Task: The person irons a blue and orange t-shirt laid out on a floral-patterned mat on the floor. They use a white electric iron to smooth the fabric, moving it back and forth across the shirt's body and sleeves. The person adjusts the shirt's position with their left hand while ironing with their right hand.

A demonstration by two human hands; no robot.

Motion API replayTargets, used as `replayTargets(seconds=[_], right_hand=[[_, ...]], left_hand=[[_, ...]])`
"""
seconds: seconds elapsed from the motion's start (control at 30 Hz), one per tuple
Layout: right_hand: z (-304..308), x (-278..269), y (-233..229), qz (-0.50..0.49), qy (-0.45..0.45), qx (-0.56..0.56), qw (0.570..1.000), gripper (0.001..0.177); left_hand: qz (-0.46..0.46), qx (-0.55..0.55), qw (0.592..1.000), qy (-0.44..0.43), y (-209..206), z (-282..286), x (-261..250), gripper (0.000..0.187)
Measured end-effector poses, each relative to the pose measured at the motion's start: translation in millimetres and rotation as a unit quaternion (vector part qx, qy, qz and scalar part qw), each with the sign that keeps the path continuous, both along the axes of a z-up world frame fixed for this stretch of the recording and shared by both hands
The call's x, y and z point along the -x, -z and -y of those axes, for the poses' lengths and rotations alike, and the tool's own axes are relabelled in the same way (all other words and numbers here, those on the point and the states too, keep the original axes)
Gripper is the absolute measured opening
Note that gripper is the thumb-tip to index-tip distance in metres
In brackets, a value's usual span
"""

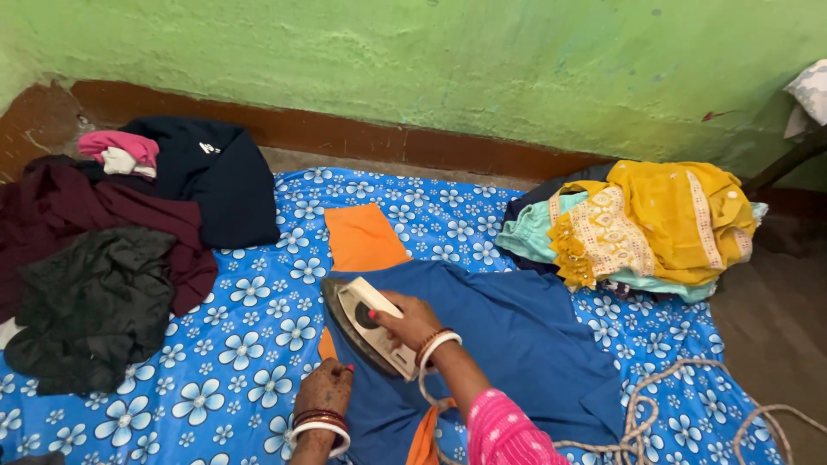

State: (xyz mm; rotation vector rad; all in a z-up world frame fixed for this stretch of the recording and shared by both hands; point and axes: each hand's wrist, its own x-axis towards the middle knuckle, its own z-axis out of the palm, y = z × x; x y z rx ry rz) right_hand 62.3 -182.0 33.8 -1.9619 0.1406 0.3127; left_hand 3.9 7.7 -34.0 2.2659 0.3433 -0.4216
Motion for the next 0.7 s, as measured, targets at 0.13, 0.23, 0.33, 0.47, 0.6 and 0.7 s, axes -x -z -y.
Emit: replayTargets(seconds=[0.13,0.23,0.33,0.47,0.6,0.7], right_hand=[[10,15,-1,-0.009,0.012,0.022,1.000,0.054],[44,54,6,-0.021,0.049,0.010,0.999,0.051],[96,99,20,-0.028,0.111,-0.008,0.993,0.046],[161,177,28,-0.024,0.237,-0.015,0.971,0.044],[190,242,25,-0.046,0.366,0.057,0.928,0.043],[194,261,23,-0.033,0.408,0.054,0.911,0.045]], left_hand=[[-0.019,-0.002,1.000,-0.005,-4,2,1,0.025],[-0.010,0.005,1.000,-0.002,-6,0,3,0.026],[-0.003,-0.020,1.000,0.003,-3,2,5,0.025],[0.050,-0.037,0.998,0.016,8,3,10,0.025],[0.115,-0.051,0.992,0.018,11,4,22,0.041],[0.054,-0.044,0.998,0.005,-2,11,15,0.072]])
